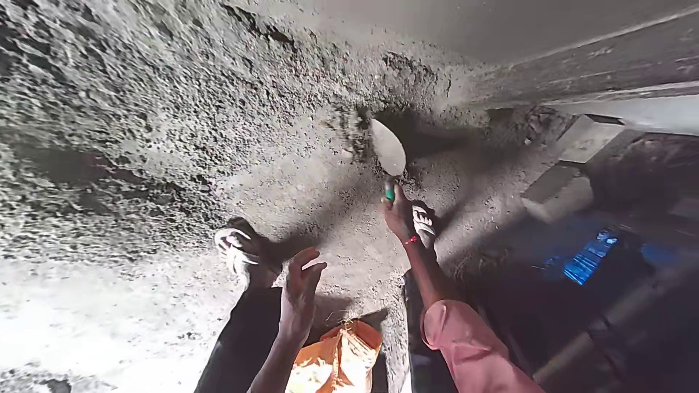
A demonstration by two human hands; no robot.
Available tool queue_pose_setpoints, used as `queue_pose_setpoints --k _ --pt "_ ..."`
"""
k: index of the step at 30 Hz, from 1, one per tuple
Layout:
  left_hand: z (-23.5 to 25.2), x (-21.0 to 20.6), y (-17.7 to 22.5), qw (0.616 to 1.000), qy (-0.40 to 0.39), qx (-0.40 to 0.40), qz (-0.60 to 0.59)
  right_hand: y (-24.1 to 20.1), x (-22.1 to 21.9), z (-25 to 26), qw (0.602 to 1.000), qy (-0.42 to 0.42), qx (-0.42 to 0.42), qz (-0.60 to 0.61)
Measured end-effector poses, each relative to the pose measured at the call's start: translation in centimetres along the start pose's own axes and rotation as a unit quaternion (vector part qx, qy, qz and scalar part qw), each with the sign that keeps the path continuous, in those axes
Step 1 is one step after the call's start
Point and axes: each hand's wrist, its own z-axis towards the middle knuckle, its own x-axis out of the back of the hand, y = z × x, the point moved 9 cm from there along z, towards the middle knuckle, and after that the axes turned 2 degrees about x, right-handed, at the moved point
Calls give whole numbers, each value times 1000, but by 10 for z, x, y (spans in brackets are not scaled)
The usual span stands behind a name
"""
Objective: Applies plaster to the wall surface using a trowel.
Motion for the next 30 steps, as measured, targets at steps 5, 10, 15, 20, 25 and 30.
queue_pose_setpoints --k 5,10,15,20,25,30 --pt "-3 5 5 1000 -2 -8 -29 115 125 9 965 198 -149 86" --pt "-5 6 3 999 -6 -8 -32 92 169 65 964 160 -197 78" --pt "2 0 5 1000 -14 -18 -22 68 143 41 975 134 -174 46" --pt "-1 1 7 1000 -21 -15 -5 92 141 -6 988 72 -131 34" --pt "3 2 10 1000 -11 -11 -20 48 125 32 972 152 -169 66" --pt "0 6 8 999 -9 -7 -31 -36 60 47 976 118 -184 -27"
